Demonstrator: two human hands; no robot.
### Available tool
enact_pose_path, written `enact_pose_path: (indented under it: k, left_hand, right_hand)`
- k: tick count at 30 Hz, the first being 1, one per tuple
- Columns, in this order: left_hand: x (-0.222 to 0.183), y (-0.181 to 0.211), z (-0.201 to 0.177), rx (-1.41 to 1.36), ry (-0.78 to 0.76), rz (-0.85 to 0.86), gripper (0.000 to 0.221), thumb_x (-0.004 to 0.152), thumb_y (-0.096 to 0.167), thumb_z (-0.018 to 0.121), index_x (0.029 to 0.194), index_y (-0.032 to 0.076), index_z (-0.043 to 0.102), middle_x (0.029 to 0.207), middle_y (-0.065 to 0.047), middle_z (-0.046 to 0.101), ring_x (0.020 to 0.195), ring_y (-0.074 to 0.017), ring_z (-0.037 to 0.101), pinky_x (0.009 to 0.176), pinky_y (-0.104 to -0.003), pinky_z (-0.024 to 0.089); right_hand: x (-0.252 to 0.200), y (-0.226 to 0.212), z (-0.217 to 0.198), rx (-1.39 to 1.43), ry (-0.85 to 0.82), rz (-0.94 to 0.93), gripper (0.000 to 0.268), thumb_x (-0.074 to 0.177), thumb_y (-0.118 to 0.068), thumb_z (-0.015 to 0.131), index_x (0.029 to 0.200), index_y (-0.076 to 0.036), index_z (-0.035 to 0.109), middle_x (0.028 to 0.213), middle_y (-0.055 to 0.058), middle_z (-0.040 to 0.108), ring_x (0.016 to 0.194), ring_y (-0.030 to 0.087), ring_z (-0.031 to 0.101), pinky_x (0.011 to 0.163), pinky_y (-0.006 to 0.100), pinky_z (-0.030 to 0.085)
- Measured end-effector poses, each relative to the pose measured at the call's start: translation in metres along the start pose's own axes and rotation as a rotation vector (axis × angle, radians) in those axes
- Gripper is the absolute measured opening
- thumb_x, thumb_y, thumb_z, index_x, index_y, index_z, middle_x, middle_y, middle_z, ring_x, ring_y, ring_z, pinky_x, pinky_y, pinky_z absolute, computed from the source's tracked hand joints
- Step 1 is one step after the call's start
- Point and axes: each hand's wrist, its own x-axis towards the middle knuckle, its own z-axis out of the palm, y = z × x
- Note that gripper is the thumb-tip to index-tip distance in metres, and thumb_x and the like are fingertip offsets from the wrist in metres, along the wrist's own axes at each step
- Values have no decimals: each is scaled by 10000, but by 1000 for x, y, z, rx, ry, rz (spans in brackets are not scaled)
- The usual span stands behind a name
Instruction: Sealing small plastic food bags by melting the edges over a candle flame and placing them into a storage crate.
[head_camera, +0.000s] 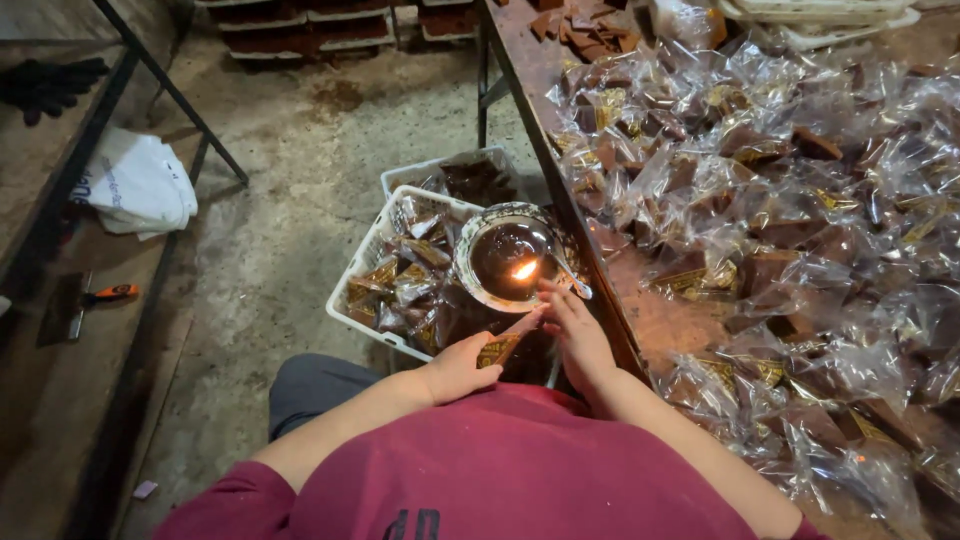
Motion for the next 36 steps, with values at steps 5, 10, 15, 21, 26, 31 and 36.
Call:
enact_pose_path:
  k: [5,10,15,21,26,31,36]
  left_hand:
    - [-5,12,-3,-50,-40,6,586,905,407,661,1359,65,518,1179,-232,652,1112,-389,653,892,-451,566]
    - [3,0,1,-68,-12,-25,523,900,421,653,1299,92,573,1131,-218,680,1086,-364,665,883,-438,561]
    - [18,-23,13,-834,79,-116,236,959,224,616,1087,33,558,779,-91,589,555,-111,528,436,-190,395]
    - [17,-7,3,-1014,95,-196,243,971,356,588,1045,126,615,759,-51,579,569,-131,505,458,-206,350]
    - [18,-7,1,-1064,108,-250,250,984,347,576,1065,118,635,759,-53,615,569,-128,518,451,-197,359]
    - [17,0,-2,-1112,105,-277,287,974,383,617,1070,114,644,755,-55,627,568,-128,522,447,-197,367]
    - [16,1,-4,-1110,84,-273,334,966,424,646,1085,112,643,758,-53,641,568,-123,539,447,-198,374]
  right_hand:
    - [-4,18,15,-253,-101,133,328,891,-357,759,1077,-92,804,995,125,758,921,212,677,841,353,560]
    - [26,43,-11,-31,123,69,372,979,-342,699,1147,-14,752,1068,152,705,939,241,637,859,390,556]
    - [22,29,-13,67,226,17,370,1028,-384,620,1250,-93,672,1149,47,663,959,144,607,808,249,486]
    - [28,34,-22,-22,268,-41,312,1042,-377,618,1181,-111,708,1134,47,715,979,129,634,840,234,507]
    - [21,26,-16,-28,282,-54,284,1035,-357,630,1136,-109,725,1085,53,726,957,136,642,825,236,512]
    - [20,26,-15,-37,293,-49,281,1039,-359,630,1133,-114,730,1088,52,725,962,135,647,832,236,520]
    - [16,21,-12,-28,284,-30,272,1031,-352,646,1128,-114,737,1066,52,715,952,127,642,830,225,522]
